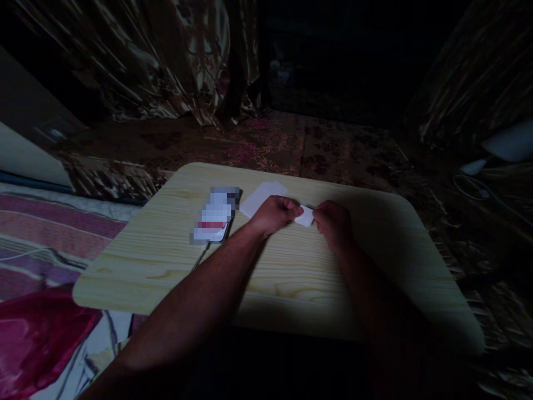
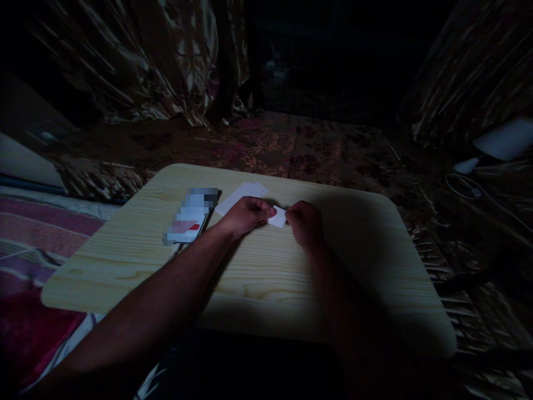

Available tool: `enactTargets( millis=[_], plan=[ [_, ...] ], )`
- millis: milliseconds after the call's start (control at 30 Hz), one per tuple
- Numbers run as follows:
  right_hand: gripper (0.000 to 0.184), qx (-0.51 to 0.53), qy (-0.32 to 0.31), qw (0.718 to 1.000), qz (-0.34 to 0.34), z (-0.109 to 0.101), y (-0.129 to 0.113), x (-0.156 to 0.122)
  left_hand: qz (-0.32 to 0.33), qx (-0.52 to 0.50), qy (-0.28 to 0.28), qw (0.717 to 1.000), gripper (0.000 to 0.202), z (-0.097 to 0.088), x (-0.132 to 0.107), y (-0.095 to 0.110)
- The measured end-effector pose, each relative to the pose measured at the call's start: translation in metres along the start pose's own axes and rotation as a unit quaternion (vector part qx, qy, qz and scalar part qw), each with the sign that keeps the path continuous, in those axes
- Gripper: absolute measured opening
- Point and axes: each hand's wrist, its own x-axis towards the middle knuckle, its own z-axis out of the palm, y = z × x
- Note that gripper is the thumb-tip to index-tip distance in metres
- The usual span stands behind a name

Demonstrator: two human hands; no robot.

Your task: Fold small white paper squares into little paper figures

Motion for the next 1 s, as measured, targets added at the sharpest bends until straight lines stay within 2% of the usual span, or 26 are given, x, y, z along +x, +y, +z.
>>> enactTargets(
  millis=[267, 467, 733, 867, 1000],
  plan=[
    [0.01, -0.006, -0.003, 1.0, 0.01, 0.001, 0.004, 0.0, 0.042, 0.121, -0.034, 0.991, 0.042, -0.006, -0.002, 0.003],
    [0.01, 0.001, 0.006, 1.0, 0.002, 0.004, 0.012, 0.002, 0.079, 0.192, -0.032, 0.978, 0.04, -0.007, -0.007, 0.011],
    [0.013, 0.0, 0.005, 1.0, 0.002, -0.002, 0.0, 0.001, 0.135, 0.213, -0.016, 0.967, 0.035, -0.004, -0.01, 0.015],
    [0.013, 0.008, 0.013, 1.0, -0.001, -0.002, 0.001, 0.002, 0.162, 0.235, -0.009, 0.958, 0.033, -0.002, -0.011, 0.016],
    [0.014, 0.015, 0.022, 1.0, 0.005, -0.002, 0.006, 0.004, 0.165, 0.214, -0.003, 0.963, 0.028, -0.003, -0.011, 0.014]
  ],
)
